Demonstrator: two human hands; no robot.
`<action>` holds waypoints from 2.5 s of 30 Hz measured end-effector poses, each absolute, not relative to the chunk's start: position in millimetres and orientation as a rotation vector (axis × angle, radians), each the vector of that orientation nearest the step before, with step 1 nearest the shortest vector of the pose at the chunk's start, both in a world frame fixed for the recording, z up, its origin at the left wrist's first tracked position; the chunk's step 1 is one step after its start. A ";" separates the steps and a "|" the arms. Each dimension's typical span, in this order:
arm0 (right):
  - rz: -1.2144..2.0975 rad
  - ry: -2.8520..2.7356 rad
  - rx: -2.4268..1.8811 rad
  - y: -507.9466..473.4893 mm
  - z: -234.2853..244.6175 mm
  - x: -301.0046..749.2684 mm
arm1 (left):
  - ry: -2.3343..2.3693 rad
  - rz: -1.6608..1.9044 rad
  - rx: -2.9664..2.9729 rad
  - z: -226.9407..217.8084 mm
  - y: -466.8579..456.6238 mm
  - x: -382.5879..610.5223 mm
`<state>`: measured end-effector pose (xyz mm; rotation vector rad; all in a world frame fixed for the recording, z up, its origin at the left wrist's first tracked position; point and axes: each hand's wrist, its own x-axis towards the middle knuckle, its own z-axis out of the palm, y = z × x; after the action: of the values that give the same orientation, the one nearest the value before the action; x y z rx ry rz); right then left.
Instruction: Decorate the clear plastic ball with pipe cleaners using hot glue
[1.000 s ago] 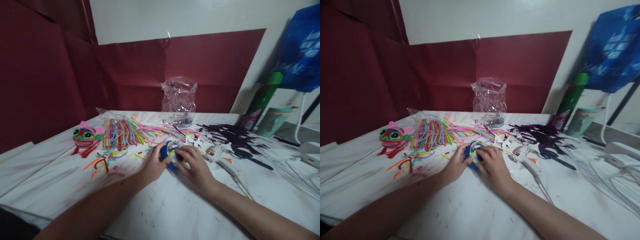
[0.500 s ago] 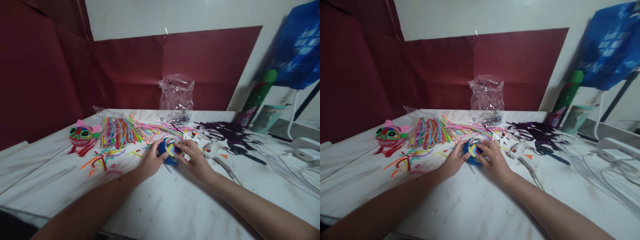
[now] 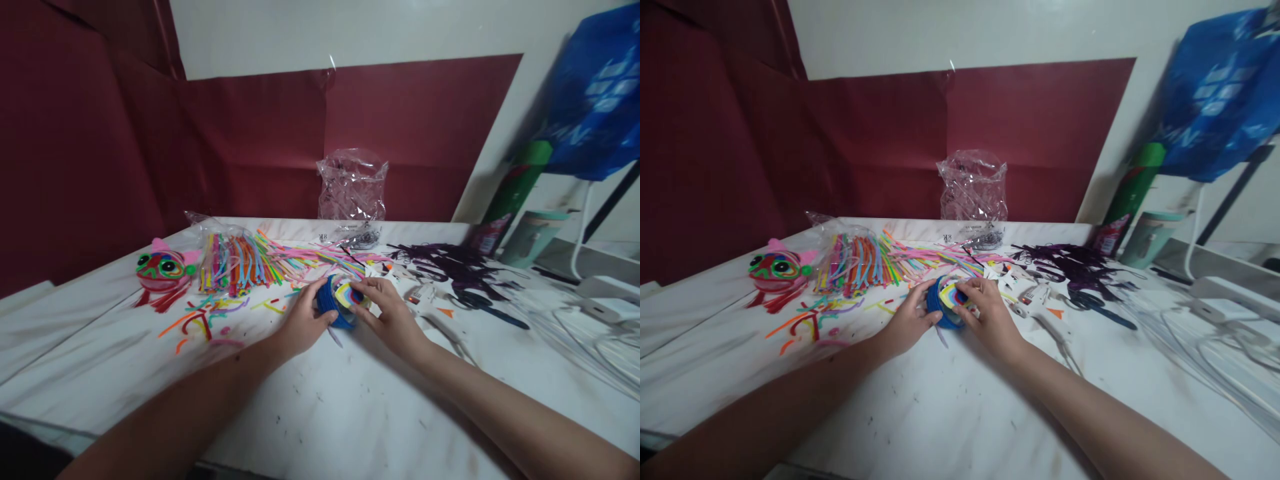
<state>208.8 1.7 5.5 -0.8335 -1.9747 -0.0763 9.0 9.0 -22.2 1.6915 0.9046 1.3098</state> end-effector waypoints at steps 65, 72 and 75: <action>0.886 -1.519 -1.101 5.5 5.2 197.4 | 0.811 0.995 1.337 12.1 28.4 4.2; 0.903 -1.487 -1.112 4.0 2.9 196.1 | 0.755 0.968 1.379 7.0 32.4 -2.1; 0.929 -1.477 -1.092 6.8 -1.8 196.1 | 0.743 0.970 1.399 6.2 31.2 -2.8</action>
<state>196.1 6.8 -1.8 -1.0923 -1.4769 0.9286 -2.8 31.2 6.2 1.3988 0.7432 0.9698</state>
